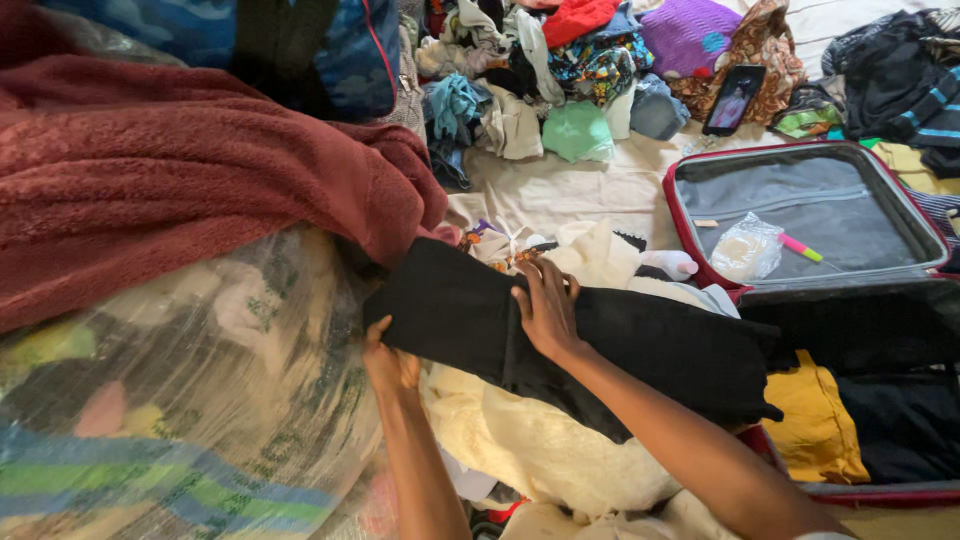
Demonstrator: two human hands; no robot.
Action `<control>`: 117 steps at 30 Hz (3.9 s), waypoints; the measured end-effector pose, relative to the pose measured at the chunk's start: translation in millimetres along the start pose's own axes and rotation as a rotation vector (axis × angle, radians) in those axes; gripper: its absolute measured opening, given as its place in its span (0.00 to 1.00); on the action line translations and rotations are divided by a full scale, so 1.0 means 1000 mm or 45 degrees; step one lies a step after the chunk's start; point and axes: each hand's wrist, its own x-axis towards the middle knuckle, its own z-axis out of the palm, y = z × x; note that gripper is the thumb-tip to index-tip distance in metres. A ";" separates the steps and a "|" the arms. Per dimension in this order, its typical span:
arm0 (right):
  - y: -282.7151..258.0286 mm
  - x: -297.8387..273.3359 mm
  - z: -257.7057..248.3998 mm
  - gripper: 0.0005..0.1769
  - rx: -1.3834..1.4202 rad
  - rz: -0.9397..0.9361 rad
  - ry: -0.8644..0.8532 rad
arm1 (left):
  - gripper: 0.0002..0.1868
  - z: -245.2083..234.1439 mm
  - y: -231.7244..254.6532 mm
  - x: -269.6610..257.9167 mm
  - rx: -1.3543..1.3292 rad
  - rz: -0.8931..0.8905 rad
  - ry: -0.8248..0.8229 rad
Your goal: The person folds and places items of clothing into a red suitcase on the floor among piles of other laundry.
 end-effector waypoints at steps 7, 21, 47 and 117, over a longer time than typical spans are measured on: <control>-0.025 -0.053 -0.045 0.38 -0.164 -0.084 -0.535 | 0.23 0.022 -0.008 -0.001 -0.075 -0.023 -0.082; -0.031 -0.045 -0.030 0.45 -0.183 0.167 -0.609 | 0.17 0.136 -0.001 -0.072 -0.005 0.093 -0.453; 0.209 -0.102 -0.159 0.15 0.720 0.826 0.222 | 0.22 0.116 -0.250 -0.160 2.541 0.825 -1.544; 0.276 -0.232 -0.258 0.23 1.228 0.956 -0.078 | 0.32 0.138 -0.454 -0.034 3.443 -0.034 -1.553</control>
